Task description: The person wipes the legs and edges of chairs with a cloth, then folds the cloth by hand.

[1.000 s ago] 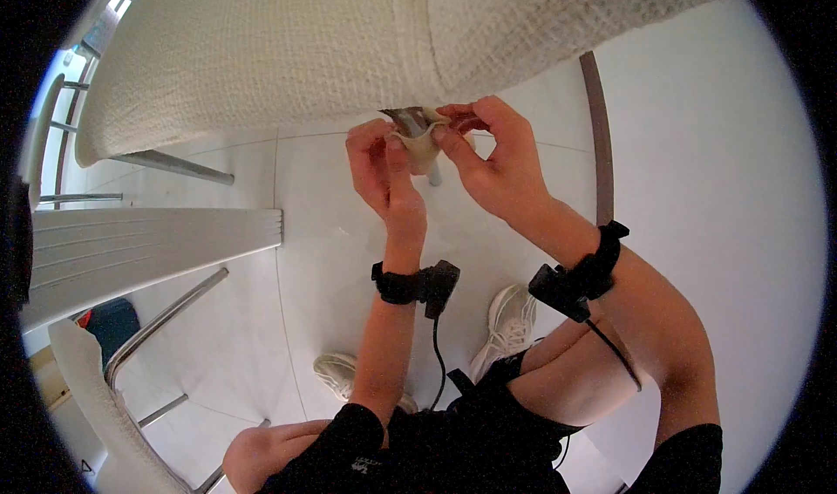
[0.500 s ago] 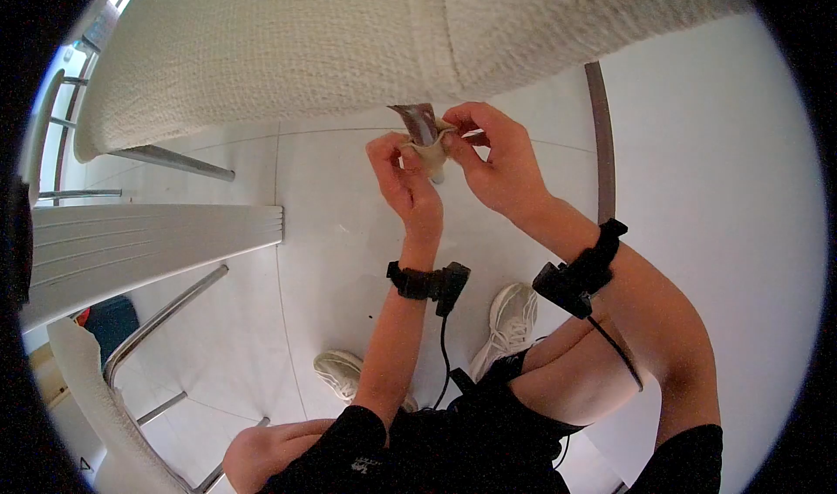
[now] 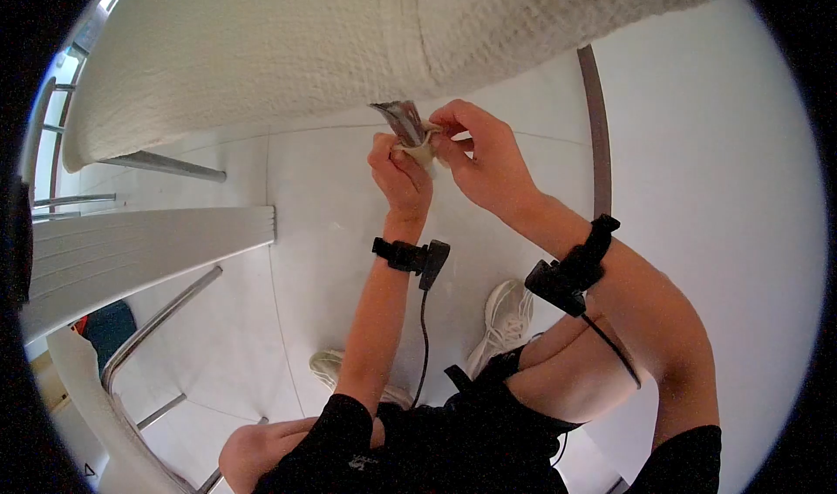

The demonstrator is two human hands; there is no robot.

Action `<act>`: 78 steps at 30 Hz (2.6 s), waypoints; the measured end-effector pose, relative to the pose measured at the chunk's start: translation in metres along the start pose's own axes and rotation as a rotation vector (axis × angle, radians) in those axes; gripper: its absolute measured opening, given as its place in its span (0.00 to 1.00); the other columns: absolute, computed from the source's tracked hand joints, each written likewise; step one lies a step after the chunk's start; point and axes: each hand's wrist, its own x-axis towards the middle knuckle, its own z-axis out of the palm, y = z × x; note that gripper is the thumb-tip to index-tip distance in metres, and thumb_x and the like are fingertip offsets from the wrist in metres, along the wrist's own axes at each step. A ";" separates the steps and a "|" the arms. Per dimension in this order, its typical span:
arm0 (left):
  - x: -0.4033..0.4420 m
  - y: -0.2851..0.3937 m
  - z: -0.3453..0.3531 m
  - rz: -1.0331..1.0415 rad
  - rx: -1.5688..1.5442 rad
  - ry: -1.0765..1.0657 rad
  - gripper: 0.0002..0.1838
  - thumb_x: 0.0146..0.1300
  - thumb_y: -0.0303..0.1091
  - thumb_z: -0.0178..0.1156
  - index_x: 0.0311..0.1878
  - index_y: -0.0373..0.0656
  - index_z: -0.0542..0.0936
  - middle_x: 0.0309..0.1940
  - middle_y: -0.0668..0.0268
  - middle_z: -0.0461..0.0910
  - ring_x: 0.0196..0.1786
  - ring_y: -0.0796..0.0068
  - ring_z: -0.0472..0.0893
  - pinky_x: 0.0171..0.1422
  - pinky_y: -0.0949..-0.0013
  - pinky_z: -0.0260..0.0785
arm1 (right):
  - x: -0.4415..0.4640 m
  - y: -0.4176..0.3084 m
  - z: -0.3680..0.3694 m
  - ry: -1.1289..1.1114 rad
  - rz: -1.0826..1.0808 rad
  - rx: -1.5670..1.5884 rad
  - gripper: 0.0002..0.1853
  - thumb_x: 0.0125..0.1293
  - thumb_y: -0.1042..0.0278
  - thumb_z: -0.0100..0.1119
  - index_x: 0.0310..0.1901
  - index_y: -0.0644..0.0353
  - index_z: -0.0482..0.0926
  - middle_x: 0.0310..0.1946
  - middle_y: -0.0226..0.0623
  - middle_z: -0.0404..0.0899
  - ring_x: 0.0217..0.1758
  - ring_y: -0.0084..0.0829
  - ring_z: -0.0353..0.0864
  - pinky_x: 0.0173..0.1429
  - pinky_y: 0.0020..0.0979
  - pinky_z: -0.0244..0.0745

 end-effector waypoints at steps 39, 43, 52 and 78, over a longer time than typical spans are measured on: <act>0.009 0.020 -0.043 -0.074 -0.133 -0.285 0.14 0.68 0.31 0.56 0.54 0.39 0.71 0.37 0.57 0.73 0.34 0.60 0.75 0.36 0.65 0.70 | 0.015 -0.019 -0.005 -0.178 0.580 0.132 0.12 0.68 0.74 0.51 0.51 0.64 0.66 0.27 0.44 0.81 0.13 0.23 0.69 0.16 0.27 0.60; 0.011 0.034 -0.050 -0.022 -0.003 -0.373 0.24 0.62 0.30 0.62 0.60 0.41 0.66 0.43 0.55 0.73 0.39 0.58 0.78 0.39 0.64 0.74 | 0.018 -0.017 -0.008 -0.174 0.635 0.212 0.15 0.66 0.75 0.54 0.53 0.67 0.67 0.29 0.44 0.82 0.15 0.22 0.68 0.17 0.25 0.60; 0.017 0.027 -0.047 -0.142 0.024 -0.394 0.21 0.57 0.25 0.67 0.53 0.40 0.72 0.40 0.58 0.78 0.37 0.61 0.82 0.39 0.64 0.77 | 0.024 -0.015 -0.015 -0.130 0.656 0.263 0.08 0.62 0.75 0.59 0.42 0.65 0.75 0.26 0.39 0.82 0.16 0.19 0.66 0.19 0.23 0.59; 0.031 0.048 -0.052 -0.979 -0.665 -0.190 0.12 0.64 0.26 0.57 0.50 0.39 0.77 0.41 0.65 0.81 0.33 0.76 0.81 0.29 0.76 0.70 | 0.004 -0.003 -0.010 -0.265 -0.206 -0.454 0.17 0.58 0.77 0.61 0.45 0.63 0.64 0.36 0.48 0.80 0.36 0.44 0.82 0.42 0.38 0.78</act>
